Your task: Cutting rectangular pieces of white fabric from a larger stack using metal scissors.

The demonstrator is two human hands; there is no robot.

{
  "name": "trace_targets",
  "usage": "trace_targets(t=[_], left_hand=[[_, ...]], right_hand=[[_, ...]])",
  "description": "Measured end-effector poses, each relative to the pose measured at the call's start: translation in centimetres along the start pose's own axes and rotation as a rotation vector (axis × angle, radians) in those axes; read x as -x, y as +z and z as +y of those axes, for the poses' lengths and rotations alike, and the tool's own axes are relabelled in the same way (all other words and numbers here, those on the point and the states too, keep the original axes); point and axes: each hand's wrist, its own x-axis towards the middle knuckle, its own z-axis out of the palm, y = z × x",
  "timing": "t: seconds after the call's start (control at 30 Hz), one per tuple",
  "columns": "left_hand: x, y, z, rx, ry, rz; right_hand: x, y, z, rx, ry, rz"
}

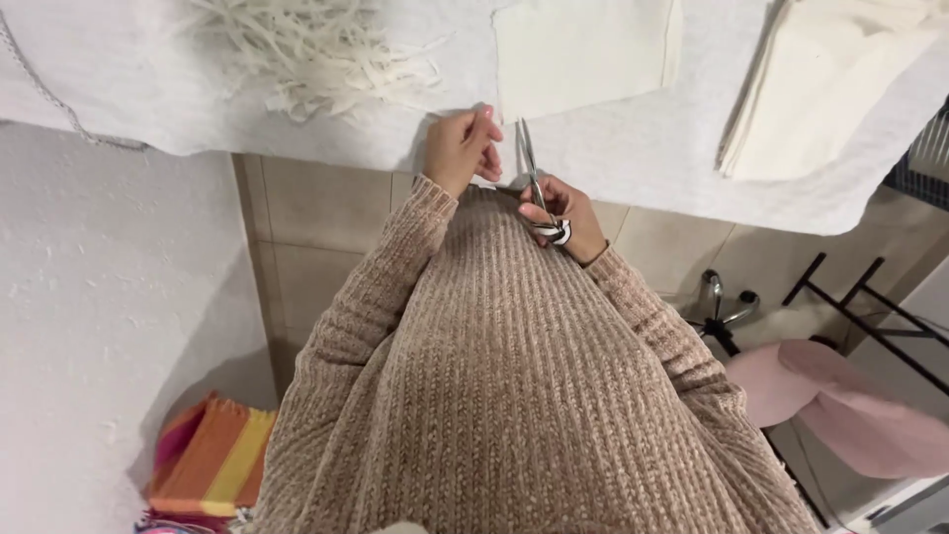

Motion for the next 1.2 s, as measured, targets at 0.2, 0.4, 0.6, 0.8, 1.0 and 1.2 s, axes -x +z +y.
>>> trace_targets(t=[0.2,0.4,0.6,0.8,1.0,1.2], left_hand=[[-0.2,-1.5,0.3,-0.091,0.092,0.051],[-1.3,0.4,-0.3,-0.084,0.035,-0.001],[-0.8,0.8,2.7,-0.173,-0.099,-0.009],[-1.5,0.1,1.3,-0.108,-0.068,-0.036],[-1.5,-0.2,0.8,-0.109,0.021,-0.04],[-1.4,-0.2,1.4,-0.107,0.005,-0.047]], right_hand=[[-1.4,1.1,0.4,0.026,-0.059,0.011],[-2.1,0.6,0.3,0.163,-0.06,0.048],[-2.2,1.8,-1.7,0.432,-0.104,0.034],[-2.2,2.6,-3.3,0.438,-0.105,0.048],[-2.3,3.1,-3.8,0.538,-0.142,0.036],[-2.4,3.2,-3.9,0.544,-0.169,0.027]])
